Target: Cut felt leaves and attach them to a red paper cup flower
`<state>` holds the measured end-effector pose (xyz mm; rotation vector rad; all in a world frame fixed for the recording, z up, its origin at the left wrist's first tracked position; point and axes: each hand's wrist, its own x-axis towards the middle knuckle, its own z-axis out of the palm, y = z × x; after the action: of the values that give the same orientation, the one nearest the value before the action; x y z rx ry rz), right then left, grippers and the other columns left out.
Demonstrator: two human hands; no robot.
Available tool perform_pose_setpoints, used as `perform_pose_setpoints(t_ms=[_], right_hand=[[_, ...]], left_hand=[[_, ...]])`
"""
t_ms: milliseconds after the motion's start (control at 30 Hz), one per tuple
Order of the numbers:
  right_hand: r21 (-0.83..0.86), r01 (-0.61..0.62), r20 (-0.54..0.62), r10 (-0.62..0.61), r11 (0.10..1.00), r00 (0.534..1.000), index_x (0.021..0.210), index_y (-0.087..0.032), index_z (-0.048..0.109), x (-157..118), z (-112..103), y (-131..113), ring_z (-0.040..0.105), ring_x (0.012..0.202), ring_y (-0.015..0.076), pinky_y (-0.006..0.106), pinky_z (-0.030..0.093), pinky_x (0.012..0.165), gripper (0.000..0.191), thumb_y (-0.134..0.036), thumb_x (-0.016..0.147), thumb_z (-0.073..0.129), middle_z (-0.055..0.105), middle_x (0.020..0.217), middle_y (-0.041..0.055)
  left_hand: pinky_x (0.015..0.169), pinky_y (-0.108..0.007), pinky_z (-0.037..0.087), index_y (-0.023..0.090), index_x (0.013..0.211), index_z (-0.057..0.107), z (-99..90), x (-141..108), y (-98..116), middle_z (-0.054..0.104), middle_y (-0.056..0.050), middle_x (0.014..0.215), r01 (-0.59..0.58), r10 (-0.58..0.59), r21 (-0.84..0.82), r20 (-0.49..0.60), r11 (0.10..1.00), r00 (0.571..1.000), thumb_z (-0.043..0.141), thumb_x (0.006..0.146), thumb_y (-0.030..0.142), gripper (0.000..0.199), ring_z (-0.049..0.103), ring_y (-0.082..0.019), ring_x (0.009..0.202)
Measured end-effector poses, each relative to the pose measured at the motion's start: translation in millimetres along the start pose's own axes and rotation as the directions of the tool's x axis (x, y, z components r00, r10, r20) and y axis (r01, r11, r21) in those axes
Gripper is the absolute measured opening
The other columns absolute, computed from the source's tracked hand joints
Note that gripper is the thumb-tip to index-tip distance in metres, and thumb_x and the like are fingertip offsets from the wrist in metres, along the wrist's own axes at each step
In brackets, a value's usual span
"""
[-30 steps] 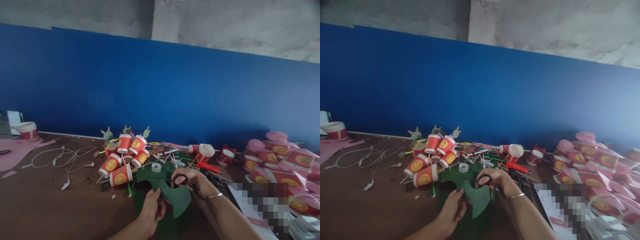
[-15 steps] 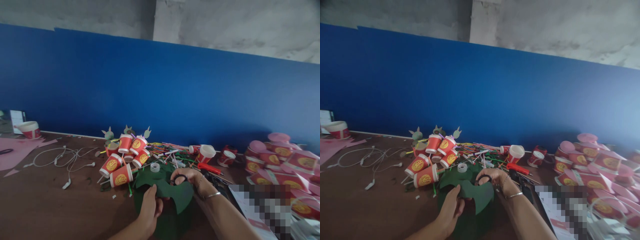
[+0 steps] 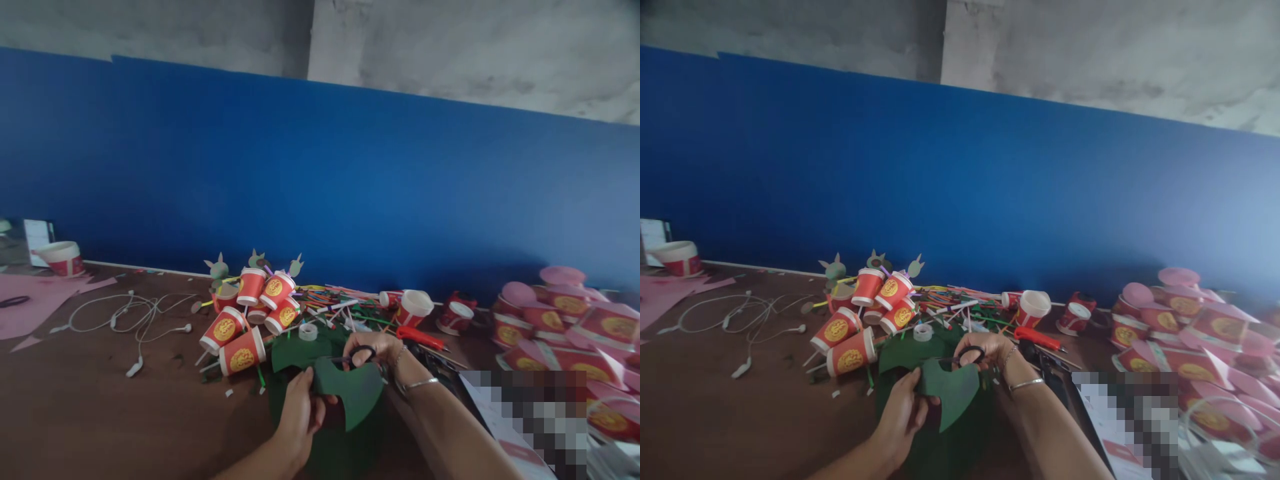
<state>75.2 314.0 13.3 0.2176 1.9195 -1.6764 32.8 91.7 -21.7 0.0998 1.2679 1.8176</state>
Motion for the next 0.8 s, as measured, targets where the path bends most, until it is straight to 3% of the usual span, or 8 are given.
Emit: perform_pose_setpoints(t_ms=[400, 567, 700, 800], right_hand=[[0.043, -0.051, 0.139, 0.045, 0.998, 0.989, 0.091, -0.011, 0.069, -5, -7, -15, 0.044, 0.029, 0.0027, 0.009, 0.027, 0.025, 0.037, -0.033, 0.060, 0.072, 0.059, 0.046, -0.0042], [0.026, -0.059, 0.140, 0.055, 0.998, 0.989, 0.091, -0.009, 0.069, -6, -10, -17, 0.042, 0.028, 0.0021, 0.009, 0.028, 0.026, 0.034, -0.029, 0.062, 0.070, 0.059, 0.045, -0.0044], [0.014, -0.079, 0.153, 0.076, 0.997, 0.985, 0.092, -0.008, 0.069, -8, -12, -17, 0.041, 0.028, 0.0020, 0.009, 0.029, 0.026, 0.034, -0.026, 0.063, 0.069, 0.058, 0.045, -0.0043], [-0.029, -0.111, 0.170, 0.114, 0.993, 0.979, 0.092, -0.009, 0.069, -8, -12, -22, 0.043, 0.030, 0.0025, 0.010, 0.027, 0.027, 0.033, -0.024, 0.063, 0.069, 0.059, 0.045, -0.0043]], left_hand=[[0.029, -0.015, 0.010, 0.015, 0.064, 0.047, 0.3, -1, 3, 0.058, -0.002, 0.041, -0.068, 0.068, 0.002, -0.019, 0.998, 0.997, 0.051, 0.067, 0.057, 0.041, 0.029, -0.002, 0.022], [0.027, -0.016, 0.010, 0.017, 0.058, 0.045, 1.7, -3, 7, 0.042, 0.007, 0.034, -0.002, 0.003, 0.011, -0.104, 1.000, 0.995, 0.043, 0.069, 0.065, 0.049, 0.027, -0.004, 0.021], [0.027, -0.015, 0.010, 0.019, 0.054, 0.041, -3.9, 5, 5, 0.037, 0.008, 0.035, -0.104, 0.113, 0.060, -0.174, 0.993, 0.978, 0.041, 0.070, 0.066, 0.050, 0.027, -0.003, 0.023], [0.027, -0.015, 0.011, 0.019, 0.054, 0.039, -7.9, 11, 4, 0.035, 0.009, 0.036, -0.117, 0.134, 0.108, -0.170, 0.987, 0.976, 0.042, 0.072, 0.063, 0.047, 0.027, -0.003, 0.024]])
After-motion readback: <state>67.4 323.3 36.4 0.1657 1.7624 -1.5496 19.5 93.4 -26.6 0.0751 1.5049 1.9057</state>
